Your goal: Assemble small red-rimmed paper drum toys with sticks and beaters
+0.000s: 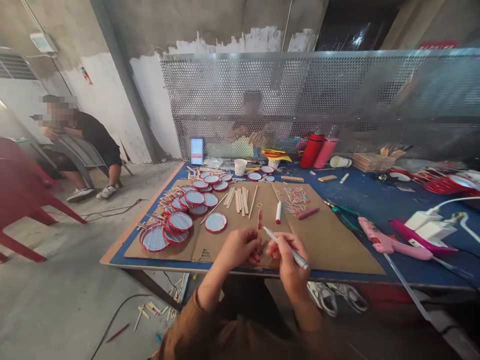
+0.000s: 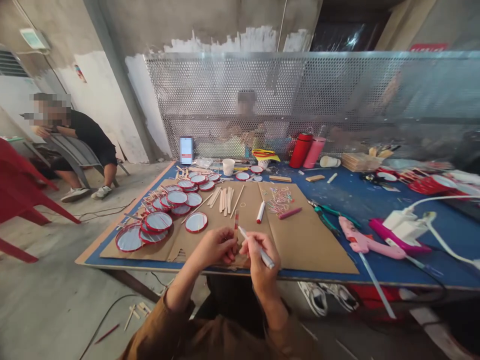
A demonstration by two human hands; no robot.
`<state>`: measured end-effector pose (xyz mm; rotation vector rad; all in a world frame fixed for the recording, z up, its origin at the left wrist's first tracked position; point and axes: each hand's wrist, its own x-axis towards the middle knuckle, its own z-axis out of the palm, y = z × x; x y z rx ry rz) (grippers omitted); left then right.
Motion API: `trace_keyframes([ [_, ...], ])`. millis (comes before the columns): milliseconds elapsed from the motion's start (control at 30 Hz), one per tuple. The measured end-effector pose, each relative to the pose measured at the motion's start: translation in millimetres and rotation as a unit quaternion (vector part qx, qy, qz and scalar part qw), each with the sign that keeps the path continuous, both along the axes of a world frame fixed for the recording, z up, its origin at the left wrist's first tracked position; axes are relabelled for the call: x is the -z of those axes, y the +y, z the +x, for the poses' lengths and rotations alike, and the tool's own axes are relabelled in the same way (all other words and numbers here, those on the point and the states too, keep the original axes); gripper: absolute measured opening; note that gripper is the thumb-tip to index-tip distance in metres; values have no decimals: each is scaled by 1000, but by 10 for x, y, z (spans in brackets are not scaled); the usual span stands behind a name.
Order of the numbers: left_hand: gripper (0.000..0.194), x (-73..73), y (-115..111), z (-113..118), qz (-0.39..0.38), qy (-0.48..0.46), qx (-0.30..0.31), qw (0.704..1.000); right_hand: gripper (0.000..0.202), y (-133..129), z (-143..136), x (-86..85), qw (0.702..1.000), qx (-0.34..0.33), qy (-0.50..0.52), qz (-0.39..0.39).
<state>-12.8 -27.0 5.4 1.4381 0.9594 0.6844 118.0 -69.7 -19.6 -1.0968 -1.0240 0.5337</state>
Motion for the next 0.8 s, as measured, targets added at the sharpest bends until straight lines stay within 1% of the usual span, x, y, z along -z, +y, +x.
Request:
trace_keyframes([
  [200, 11, 15, -2, -9, 3, 11, -3, 1000, 20, -24, -25, -37, 999, 15, -29, -1],
  [500, 9, 17, 9, -8, 21, 8, -5, 1000, 19, -62, -22, -22, 996, -6, -85, 3],
  [667, 8, 1, -1, -13, 16, 17, -7, 1000, 18, -77, -28, -43, 995, 8, -102, 5],
  [800, 10, -9, -10, -17, 22, 11, -6, 1000, 19, -77, -33, -59, 994, 3, -107, 6],
])
